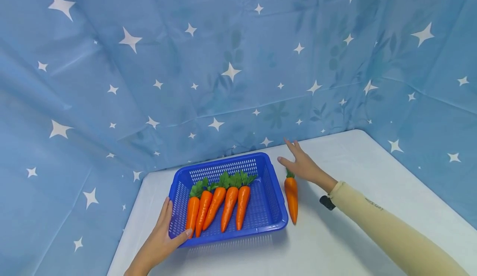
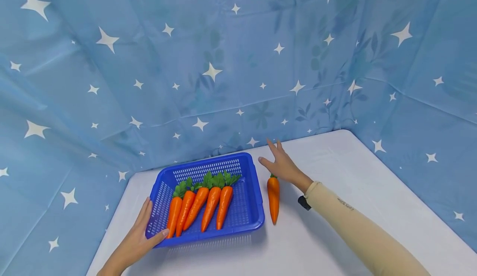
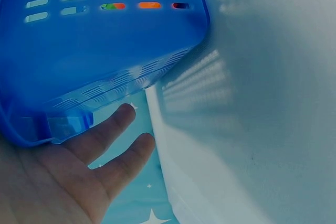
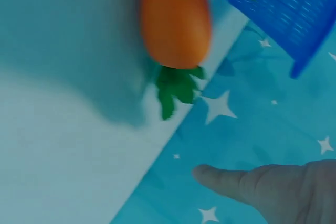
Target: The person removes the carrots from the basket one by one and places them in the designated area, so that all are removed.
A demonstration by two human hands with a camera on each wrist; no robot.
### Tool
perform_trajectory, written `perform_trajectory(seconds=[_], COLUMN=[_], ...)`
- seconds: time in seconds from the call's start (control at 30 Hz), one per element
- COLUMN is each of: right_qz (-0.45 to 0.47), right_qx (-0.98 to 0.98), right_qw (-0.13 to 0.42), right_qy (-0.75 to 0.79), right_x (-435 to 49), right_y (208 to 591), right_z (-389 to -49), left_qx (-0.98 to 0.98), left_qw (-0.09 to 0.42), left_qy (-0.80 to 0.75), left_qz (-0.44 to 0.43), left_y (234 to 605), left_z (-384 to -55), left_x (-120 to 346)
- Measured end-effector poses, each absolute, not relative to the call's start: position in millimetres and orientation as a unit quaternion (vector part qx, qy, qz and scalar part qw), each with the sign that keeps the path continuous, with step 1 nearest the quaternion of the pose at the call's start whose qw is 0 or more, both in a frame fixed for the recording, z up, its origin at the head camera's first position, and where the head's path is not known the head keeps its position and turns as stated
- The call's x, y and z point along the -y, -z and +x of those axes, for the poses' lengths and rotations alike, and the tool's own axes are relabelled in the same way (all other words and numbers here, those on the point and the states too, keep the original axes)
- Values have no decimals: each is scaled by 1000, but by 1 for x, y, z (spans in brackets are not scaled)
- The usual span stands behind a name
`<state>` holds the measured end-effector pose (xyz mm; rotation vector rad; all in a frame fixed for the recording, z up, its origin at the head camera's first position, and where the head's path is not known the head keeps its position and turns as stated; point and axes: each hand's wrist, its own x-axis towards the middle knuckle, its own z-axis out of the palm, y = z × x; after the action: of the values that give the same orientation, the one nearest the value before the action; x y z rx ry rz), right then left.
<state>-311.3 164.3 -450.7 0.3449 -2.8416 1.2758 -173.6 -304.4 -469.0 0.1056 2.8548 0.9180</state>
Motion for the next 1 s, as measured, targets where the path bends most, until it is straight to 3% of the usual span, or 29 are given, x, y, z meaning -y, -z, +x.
perform_trajectory(seconds=[0.4,0.7,1.0], right_qz=[142,140,141], right_qx=[869,804,797], right_qw=[-38,-116,-135], right_qy=[-472,-566,-571], right_x=[-151,-130,-116], right_y=[419,400,394], right_z=[-315,-310,-309], left_qx=[-949,-949,-950], left_qw=[69,63,59], left_qy=[-305,-306,-303], left_qz=[37,42,43], left_y=[470,469,469], left_z=[-174,-172,-172], left_x=[306,305,304])
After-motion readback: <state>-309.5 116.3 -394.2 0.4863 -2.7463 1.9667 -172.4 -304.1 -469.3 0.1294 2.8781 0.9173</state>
